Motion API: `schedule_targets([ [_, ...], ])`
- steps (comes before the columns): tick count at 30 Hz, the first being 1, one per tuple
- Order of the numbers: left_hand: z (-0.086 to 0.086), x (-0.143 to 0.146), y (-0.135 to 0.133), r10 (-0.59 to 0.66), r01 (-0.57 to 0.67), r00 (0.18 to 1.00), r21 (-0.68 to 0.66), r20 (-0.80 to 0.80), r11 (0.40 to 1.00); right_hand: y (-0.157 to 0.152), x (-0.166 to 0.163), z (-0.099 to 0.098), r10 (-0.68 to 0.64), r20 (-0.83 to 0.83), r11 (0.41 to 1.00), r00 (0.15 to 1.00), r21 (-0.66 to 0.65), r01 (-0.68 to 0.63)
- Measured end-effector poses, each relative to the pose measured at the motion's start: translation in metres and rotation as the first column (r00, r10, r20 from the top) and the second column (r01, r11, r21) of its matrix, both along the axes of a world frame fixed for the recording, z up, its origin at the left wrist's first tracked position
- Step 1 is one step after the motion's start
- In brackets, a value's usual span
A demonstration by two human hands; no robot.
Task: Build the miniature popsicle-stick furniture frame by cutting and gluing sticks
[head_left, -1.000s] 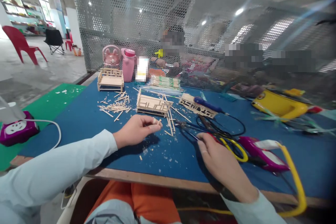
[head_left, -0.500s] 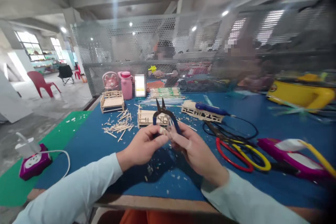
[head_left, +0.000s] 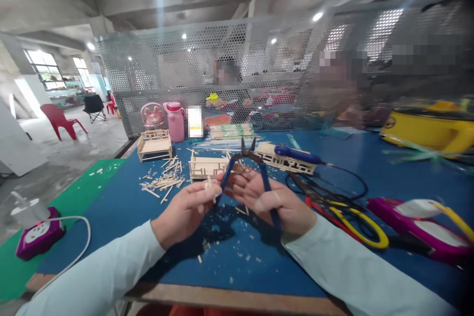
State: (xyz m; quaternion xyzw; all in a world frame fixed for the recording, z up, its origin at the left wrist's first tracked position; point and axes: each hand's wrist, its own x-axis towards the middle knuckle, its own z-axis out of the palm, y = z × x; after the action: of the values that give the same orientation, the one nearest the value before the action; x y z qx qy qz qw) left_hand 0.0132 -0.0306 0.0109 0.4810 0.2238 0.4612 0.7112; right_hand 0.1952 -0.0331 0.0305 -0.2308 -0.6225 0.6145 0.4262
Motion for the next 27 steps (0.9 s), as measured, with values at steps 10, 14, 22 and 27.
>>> schedule_targets([
  [10, -0.002, -0.009, 0.013, 0.223, -0.126, 0.919, 0.295, -0.325, 0.947, -0.003, 0.029, -0.004, -0.623, 0.516, 0.699, 0.588, 0.704, 0.124],
  [14, -0.004, -0.009, 0.014, 0.266, -0.129, 0.899, 0.370, -0.349, 0.920, 0.000, 0.027, -0.012, -0.630, 0.575, 0.668, 0.522, 0.744, -0.014],
  [22, -0.009, -0.008, 0.015, 0.256, -0.070, 0.888, 0.439, -0.381, 0.896, 0.001, 0.021, -0.013, -0.622, 0.588, 0.679, 0.517, 0.734, -0.016],
  [27, -0.006, -0.009, 0.015, 0.278, -0.056, 0.869, 0.477, -0.410, 0.877, 0.000, 0.021, -0.011, -0.635, 0.569, 0.663, 0.523, 0.748, -0.008],
])
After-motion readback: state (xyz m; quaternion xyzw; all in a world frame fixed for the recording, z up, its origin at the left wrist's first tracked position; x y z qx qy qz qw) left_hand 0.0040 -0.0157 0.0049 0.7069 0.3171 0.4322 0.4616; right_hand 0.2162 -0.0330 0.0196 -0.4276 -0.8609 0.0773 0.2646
